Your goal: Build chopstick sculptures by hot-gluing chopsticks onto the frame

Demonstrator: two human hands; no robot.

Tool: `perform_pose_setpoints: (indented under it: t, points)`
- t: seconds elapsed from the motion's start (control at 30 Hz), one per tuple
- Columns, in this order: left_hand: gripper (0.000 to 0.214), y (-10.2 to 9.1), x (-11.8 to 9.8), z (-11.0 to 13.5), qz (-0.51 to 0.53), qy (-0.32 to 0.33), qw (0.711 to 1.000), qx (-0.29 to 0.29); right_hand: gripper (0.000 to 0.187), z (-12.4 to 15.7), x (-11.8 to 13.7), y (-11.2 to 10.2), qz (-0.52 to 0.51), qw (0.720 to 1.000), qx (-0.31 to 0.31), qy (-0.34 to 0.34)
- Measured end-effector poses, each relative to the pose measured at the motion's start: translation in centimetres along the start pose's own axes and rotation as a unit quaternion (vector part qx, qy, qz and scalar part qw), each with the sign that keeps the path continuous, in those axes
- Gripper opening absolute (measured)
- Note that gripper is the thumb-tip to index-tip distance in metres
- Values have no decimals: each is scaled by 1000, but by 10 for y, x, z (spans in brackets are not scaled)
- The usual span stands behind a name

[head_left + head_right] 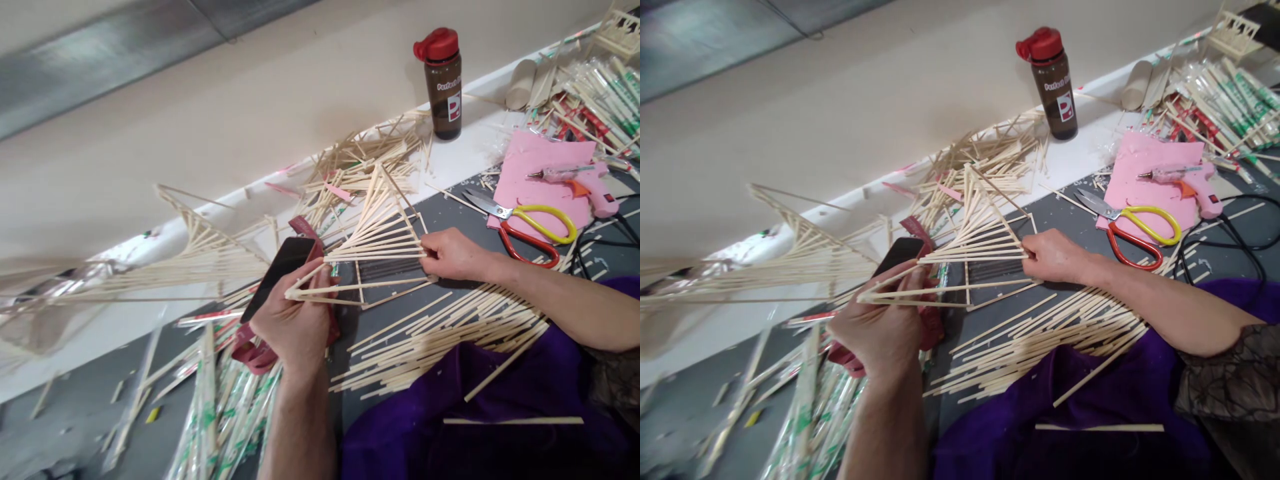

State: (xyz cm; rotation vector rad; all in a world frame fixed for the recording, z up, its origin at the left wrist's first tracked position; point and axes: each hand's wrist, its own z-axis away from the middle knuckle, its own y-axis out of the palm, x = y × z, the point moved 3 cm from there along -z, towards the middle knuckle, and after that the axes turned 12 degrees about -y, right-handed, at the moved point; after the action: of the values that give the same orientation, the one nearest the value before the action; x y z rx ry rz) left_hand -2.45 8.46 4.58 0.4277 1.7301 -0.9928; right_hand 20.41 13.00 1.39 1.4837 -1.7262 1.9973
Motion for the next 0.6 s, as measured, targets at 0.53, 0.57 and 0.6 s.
perform_pose_setpoints:
  t: [0.53, 0.57, 0.6]
  points:
    - [30, 1, -1, 1, -12, 4, 1000, -9, 5, 7, 2, -10, -24, 999, 33, 15]
    - [29, 0, -2, 1, -14, 4, 1000, -10, 8, 7, 2, -10, -28, 999, 21, 15]
    - [28, 0, -3, 2, -15, 4, 1000, -10, 10, 7, 2, -10, -31, 999, 11, 13]
